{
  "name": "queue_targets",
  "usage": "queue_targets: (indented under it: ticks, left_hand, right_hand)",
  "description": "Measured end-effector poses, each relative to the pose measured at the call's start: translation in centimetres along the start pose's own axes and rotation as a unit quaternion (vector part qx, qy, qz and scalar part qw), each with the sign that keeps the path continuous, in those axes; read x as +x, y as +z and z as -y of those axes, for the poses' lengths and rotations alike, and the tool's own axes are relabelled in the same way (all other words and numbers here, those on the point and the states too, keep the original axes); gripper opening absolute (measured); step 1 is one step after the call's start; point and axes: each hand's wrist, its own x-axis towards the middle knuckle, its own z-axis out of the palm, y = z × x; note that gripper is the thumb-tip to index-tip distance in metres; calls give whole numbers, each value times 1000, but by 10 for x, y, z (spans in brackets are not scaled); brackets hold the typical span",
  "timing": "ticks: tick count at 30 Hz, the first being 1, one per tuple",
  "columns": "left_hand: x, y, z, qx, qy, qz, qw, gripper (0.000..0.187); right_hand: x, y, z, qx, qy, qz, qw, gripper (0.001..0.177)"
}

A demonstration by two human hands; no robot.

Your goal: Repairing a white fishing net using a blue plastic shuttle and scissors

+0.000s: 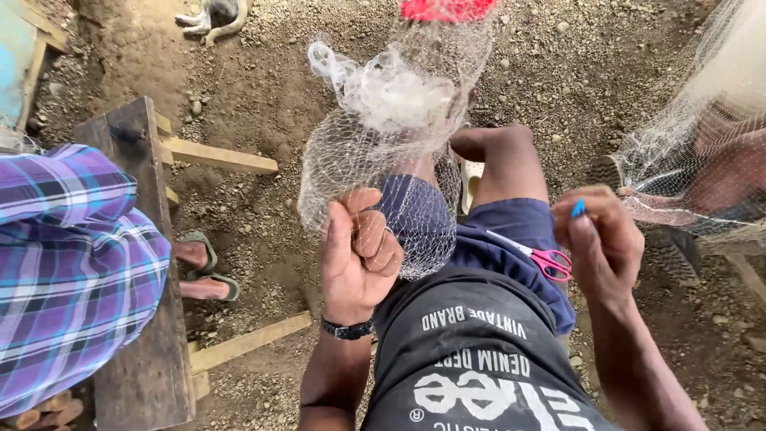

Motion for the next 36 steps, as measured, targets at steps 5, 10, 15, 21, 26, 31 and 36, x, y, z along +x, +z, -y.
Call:
queue_targets:
  ticks: [5,10,15,21,26,31,36]
  left_hand:
    - [-8,-21,7,-39,12,-41,998,51]
    - [-13,-19,11,-60,-5,-39,997,51]
    - [-11,-19,16,-71,-7,-35,997,51]
    - [-10,-19,20,-75,-23,-53,995,51]
    - [1,-19,30,3,-25,-54,998,50]
    - [9,4,32,267,13,-103,958,31]
    - [12,4,22,292,23,-119,949,11]
  right_hand:
    - [58,39,15,-4,-90,-47,995,24]
    - [100,76,46,-5,-131,-6,991,13]
    - [99,91,44,84,-126,5,989,10]
    - [93,84,48,132,-176,0,976,12]
    - [91,88,56,96,-221,-56,969,24]
    - [108,88,77,4,-295,-126,947,25]
    - [9,12,52,354,-315,-450,757,53]
